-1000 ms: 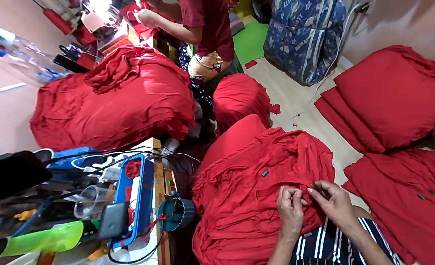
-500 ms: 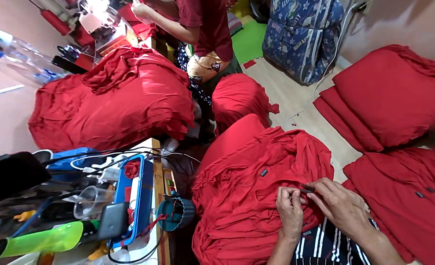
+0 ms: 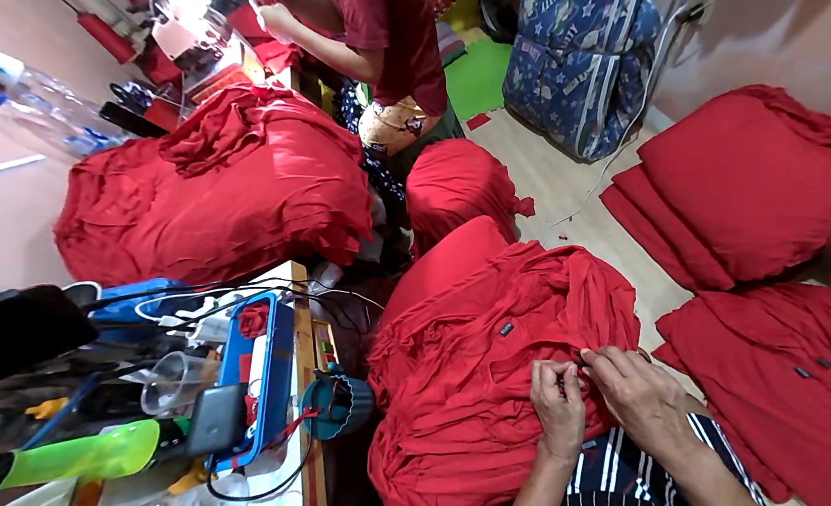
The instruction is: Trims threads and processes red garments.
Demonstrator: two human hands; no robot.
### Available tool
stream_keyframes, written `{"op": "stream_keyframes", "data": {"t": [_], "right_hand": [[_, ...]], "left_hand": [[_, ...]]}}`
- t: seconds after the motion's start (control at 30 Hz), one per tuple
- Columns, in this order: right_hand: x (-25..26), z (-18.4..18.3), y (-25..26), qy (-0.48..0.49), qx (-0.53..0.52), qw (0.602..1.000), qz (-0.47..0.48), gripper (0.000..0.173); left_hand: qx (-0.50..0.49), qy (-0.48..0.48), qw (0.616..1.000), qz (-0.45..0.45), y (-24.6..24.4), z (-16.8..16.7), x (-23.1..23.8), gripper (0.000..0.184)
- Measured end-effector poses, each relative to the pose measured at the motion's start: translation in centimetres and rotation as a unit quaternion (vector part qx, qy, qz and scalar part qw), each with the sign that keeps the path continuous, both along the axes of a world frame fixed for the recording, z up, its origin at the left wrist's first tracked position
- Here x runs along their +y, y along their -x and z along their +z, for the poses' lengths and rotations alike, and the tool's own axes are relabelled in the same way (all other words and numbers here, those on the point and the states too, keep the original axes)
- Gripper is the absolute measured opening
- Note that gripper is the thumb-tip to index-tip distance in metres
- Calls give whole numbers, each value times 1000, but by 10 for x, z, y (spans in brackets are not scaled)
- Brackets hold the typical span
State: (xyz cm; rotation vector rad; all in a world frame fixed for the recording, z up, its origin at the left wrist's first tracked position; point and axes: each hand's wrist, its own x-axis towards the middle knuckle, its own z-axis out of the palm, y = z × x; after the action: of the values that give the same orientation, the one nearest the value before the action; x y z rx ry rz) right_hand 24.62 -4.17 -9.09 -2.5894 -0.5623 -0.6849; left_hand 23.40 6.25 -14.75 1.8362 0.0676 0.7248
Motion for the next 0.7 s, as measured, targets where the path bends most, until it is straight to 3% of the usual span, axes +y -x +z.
{"op": "stream_keyframes", "data": {"t": [0.27, 0.43, 0.7], "right_hand": [[5, 17, 7, -10, 86, 996, -9, 17], [-4, -9, 1, -27, 6, 1000, 4, 22], [-15, 2, -2, -27, 59, 997, 44, 24]], "left_hand": [[6, -5, 1000, -12, 0, 2, 2, 12], [21, -2, 1000, -21, -1, 1, 3, 13], [51, 29, 998, -25, -2, 4, 3, 14]]}}
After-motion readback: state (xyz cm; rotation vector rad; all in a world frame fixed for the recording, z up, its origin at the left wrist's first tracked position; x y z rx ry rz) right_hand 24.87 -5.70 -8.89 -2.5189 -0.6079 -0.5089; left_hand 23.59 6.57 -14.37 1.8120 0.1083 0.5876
